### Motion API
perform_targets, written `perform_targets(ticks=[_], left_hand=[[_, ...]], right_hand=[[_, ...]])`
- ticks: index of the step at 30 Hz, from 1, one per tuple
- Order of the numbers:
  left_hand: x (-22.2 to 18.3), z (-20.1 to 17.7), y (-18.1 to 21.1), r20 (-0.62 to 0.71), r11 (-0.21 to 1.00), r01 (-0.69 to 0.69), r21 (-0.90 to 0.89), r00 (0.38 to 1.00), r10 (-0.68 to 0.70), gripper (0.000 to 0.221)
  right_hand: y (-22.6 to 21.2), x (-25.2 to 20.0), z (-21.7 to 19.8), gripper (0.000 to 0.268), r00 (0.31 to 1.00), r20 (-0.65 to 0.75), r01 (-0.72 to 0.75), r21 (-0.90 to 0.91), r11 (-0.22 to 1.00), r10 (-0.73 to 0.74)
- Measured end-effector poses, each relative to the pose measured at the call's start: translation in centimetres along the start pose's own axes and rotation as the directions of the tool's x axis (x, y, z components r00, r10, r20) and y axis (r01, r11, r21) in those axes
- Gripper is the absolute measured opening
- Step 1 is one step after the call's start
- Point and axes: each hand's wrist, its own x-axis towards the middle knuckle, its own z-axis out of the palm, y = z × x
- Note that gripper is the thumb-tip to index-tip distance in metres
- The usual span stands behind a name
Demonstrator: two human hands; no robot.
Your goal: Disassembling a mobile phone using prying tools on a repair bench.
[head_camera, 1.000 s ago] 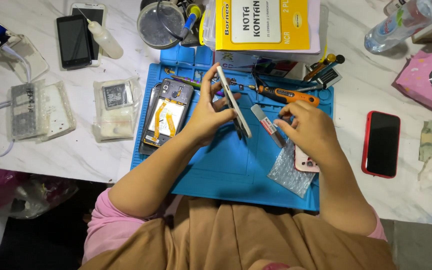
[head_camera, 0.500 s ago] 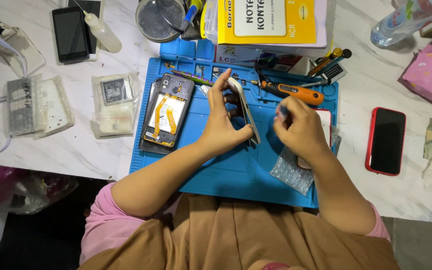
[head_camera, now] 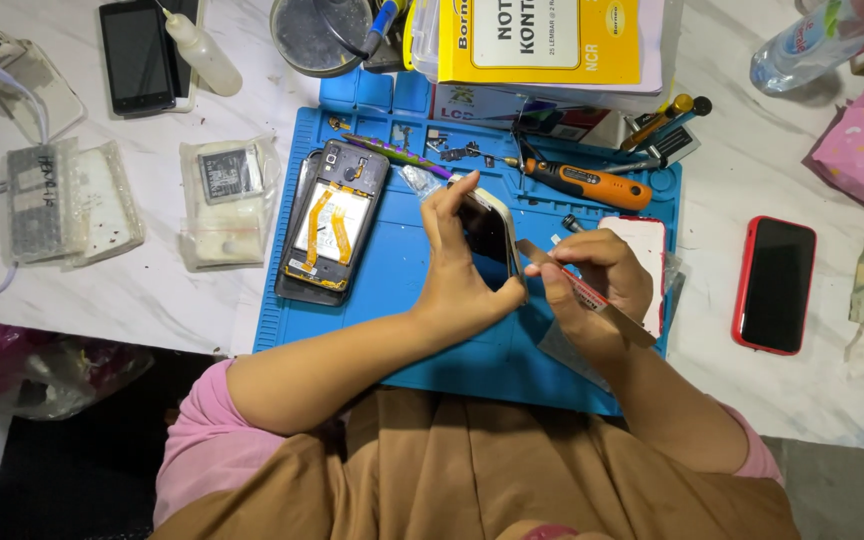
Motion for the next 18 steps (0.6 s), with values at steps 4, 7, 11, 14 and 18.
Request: perform_targets(ticks=[4,7,11,14,18], left_hand=[[-0.6,0.6,0.0,-0.029,0.999,-0.026,0.033,0.999,0.027,0.100],[-0.9,0.6,0.1,-0.055,0.998,-0.043,0.041,0.997,0.045,0.101],[-1.3,1.5,-1.6,-0.119,0.994,-0.080,0.068,0.989,0.088,0.106],[-2.1,2.0,-2.8,-0.185,0.992,-0.111,0.054,0.975,0.120,0.103],[-2.3,2.3,-4.4,-0.248,0.989,-0.130,0.070,0.958,0.144,0.102]], right_hand=[[-0.3,0.2,0.6,0.013,0.988,-0.023,0.148,-0.129,0.981,-0.152],[-1.1,0.7,1.1,0.012,0.969,0.028,0.247,-0.172,0.954,-0.246],[-0.2,0.1,1.8,0.011,0.892,0.142,0.451,-0.345,0.823,-0.429],[-0.4,0.0,3.3,0.015,0.781,0.212,0.598,-0.527,0.605,-0.587],[-0.5,0.8,4.4,0.009,0.712,0.190,0.617,-0.628,0.474,-0.676]])
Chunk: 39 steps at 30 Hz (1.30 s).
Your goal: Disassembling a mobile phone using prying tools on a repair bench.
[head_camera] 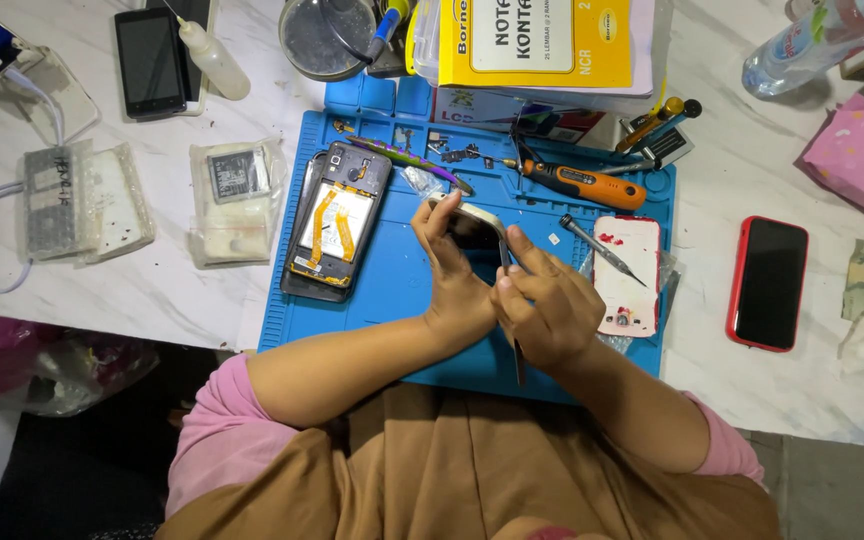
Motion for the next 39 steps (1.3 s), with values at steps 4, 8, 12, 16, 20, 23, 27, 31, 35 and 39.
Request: perform_targets(ticks=[4,8,12,16,20,23,27,31,35,39], left_hand=[[0.3,0.3,-1.2,-0.049,1.000,-0.017,0.008,0.999,0.018,0.102],[0.6,0.3,-0.2,-0.064,1.000,-0.029,0.006,0.998,0.029,0.096],[1.0,0.3,1.5,-0.069,1.000,-0.026,0.006,0.997,0.027,0.091],[1.3,0.2,2.4,-0.051,0.999,-0.043,0.019,0.998,0.044,0.094],[1.6,-0.1,2.0,0.009,0.997,-0.076,0.010,0.997,0.076,0.104],[1.5,-0.1,1.8,0.042,0.994,-0.101,0.033,0.994,0.099,0.107],[1.5,-0.3,1.7,0.105,0.992,-0.123,0.034,0.987,0.119,0.111],[2.2,-0.8,2.9,0.197,0.990,-0.137,0.041,0.972,0.126,0.110],[4.0,-1.4,1.5,0.305,0.972,-0.192,0.133,0.941,0.145,0.108],[4.7,-2.0,-0.3,0.350,0.927,-0.293,0.234,0.915,0.201,0.112]], right_hand=[[0.4,1.1,0.4,0.010,0.999,0.005,0.046,-0.037,0.998,-0.046],[0.0,2.0,0.8,0.011,0.999,-0.041,-0.018,-0.011,1.000,0.017],[0.5,0.4,0.8,0.014,0.993,-0.029,-0.109,0.120,0.987,0.113],[0.6,1.6,-0.2,0.015,0.932,0.042,-0.340,0.443,0.829,0.360],[2.6,-2.3,-0.8,0.016,0.730,0.238,-0.627,0.606,0.489,0.641],[4.1,-4.4,-0.9,0.019,0.682,0.286,-0.659,0.640,0.396,0.673],[4.6,-2.7,-1.2,0.019,0.610,0.379,-0.680,0.701,0.214,0.696],[5.7,-4.1,-1.4,0.022,0.542,0.401,-0.703,0.698,0.137,0.738],[6.6,-3.5,-2.4,0.021,0.579,0.352,-0.751,0.581,0.313,0.735],[5.3,-2.4,-2.2,0.020,0.676,0.242,-0.720,0.420,0.553,0.696]])
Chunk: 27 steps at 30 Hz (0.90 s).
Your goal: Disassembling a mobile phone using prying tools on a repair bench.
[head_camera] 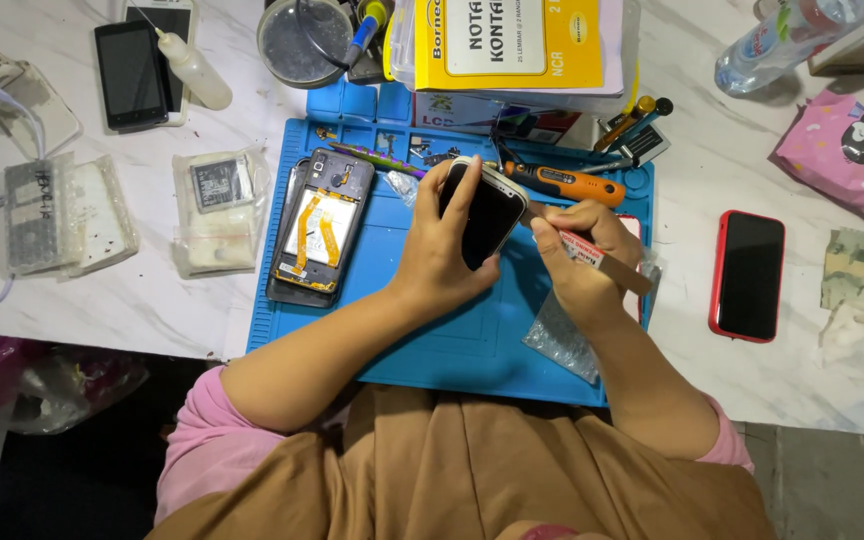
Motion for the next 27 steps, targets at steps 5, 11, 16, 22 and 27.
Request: perform_targets(ticks=[5,11,16,22,27], left_hand=[[-0.2,0.2,0.4,-0.016,0.999,0.026,-0.032,1.000,-0.027,0.122],[-1.1,0.7,1.7,-0.034,0.975,0.109,-0.192,0.993,-0.117,0.129],[-1.3,1.0,2.3,-0.176,1.000,0.008,-0.009,0.984,-0.009,0.129],[-1.8,1.1,1.1,-0.187,0.990,-0.096,0.104,0.976,0.115,0.117],[-0.6,0.2,0.5,-0.105,0.988,-0.150,0.045,0.983,0.153,0.124]], right_hand=[[-1.4,0.0,1.4,0.017,0.990,-0.053,0.129,-0.047,0.991,-0.131],[-0.6,-1.4,2.2,0.017,0.969,-0.136,0.210,0.011,0.978,-0.207],[-2.4,-1.3,3.3,0.013,0.843,-0.105,0.464,-0.354,0.812,-0.528],[0.5,-1.6,0.7,0.016,0.992,-0.092,0.101,0.162,0.982,-0.087],[2.0,-0.8,-0.6,0.021,0.992,0.028,-0.129,0.296,0.947,0.126]])
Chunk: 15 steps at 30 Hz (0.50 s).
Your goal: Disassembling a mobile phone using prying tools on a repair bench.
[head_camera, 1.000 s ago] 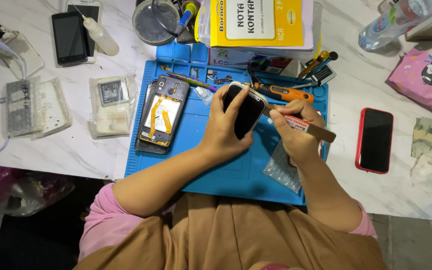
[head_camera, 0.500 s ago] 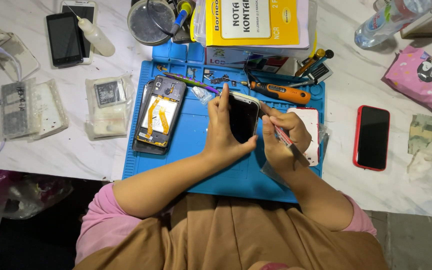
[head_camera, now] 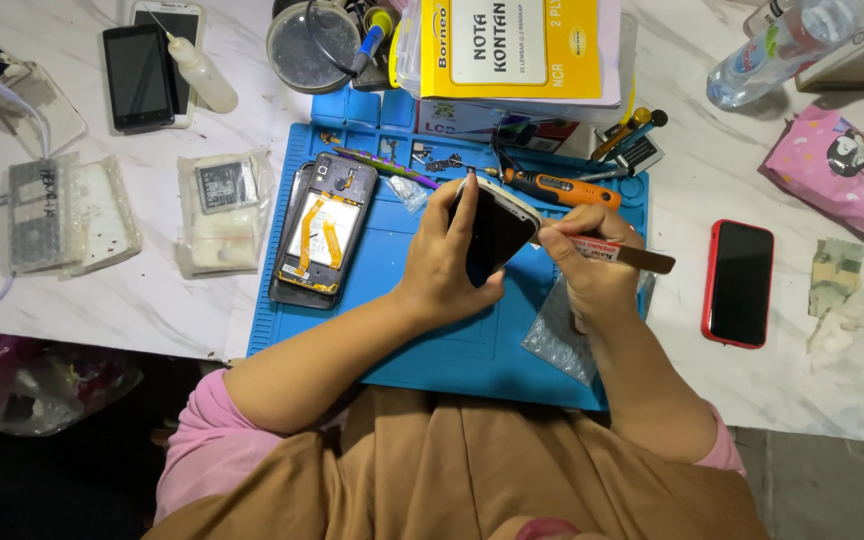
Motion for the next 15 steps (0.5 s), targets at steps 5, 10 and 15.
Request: perform_targets(ticks=[5,10,15], left_hand=[[0.4,-0.2,-1.1,0.070,0.997,-0.032,-0.071,0.997,0.037,0.122],[0.8,-0.7,-1.0,0.091,0.982,-0.076,-0.174,0.992,0.093,0.119],[0.7,-0.4,-1.5,0.076,0.976,-0.116,-0.182,0.988,0.132,0.115]], right_hand=[[1.4,0.2,-2.0,0.022,0.989,0.022,-0.146,0.100,0.984,0.145],[0.1,0.5,-1.7,0.023,0.979,0.063,-0.202,0.154,0.967,0.194],[-0.2,0.3,-1.5,0.024,0.982,0.056,-0.186,0.142,0.972,0.179]])
